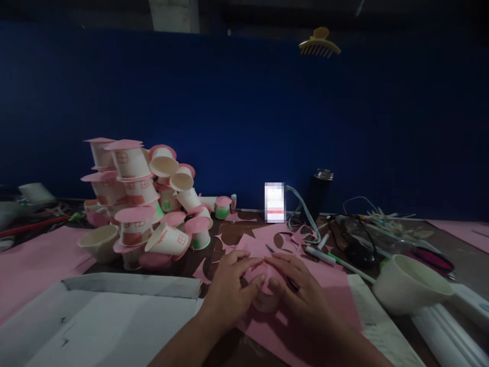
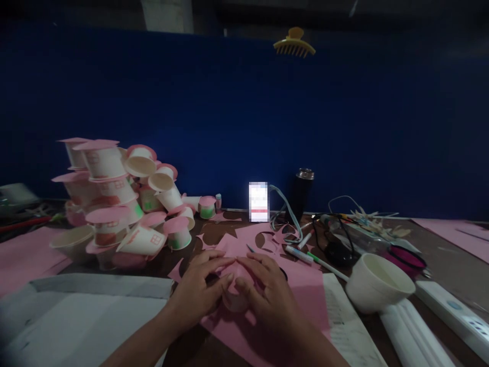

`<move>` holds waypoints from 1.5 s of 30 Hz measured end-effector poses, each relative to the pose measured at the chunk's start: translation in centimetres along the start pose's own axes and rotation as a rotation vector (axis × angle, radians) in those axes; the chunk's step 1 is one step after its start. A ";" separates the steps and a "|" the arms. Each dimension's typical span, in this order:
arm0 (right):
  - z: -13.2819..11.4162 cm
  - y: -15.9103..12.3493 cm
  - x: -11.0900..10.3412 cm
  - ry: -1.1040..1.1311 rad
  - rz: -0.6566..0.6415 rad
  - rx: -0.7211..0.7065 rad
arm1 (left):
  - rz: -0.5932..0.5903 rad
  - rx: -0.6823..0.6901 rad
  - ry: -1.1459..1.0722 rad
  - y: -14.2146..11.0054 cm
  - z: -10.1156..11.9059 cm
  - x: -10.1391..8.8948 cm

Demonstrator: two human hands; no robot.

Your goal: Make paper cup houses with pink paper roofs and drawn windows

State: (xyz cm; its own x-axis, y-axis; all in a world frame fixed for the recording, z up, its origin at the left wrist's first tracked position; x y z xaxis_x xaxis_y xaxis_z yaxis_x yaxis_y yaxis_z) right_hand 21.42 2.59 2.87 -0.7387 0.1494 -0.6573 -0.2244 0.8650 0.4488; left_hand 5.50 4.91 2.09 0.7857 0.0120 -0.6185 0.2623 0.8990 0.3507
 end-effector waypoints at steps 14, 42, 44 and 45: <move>-1.7 -1.0 0.2 -0.136 0.052 -0.362 | -0.018 -0.020 -0.093 0.0 -0.1 0.1; 1.5 0.7 0.4 0.177 0.047 0.015 | 0.031 0.041 -0.085 0.1 -0.1 0.1; 1.7 0.7 0.5 0.188 0.041 0.047 | 0.031 0.035 -0.080 0.1 -0.1 0.2; 1.8 0.7 0.5 0.198 0.037 0.061 | 0.030 0.034 -0.078 0.1 -0.1 0.2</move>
State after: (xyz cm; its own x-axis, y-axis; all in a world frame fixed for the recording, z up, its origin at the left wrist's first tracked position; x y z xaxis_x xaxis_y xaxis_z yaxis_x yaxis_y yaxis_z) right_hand 21.98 4.11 1.75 -0.8574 0.0899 -0.5068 -0.1603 0.8891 0.4288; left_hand 5.59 5.05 1.89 0.8346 0.0032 -0.5509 0.2558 0.8834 0.3926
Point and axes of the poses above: each hand's wrist, its own y-axis towards the middle knuckle, its own x-axis out of the palm, z = x × y, the point moved 8 cm from there along y, towards the middle knuckle, and after that the axes turned 4 degrees about x, right-handed, at the moved point
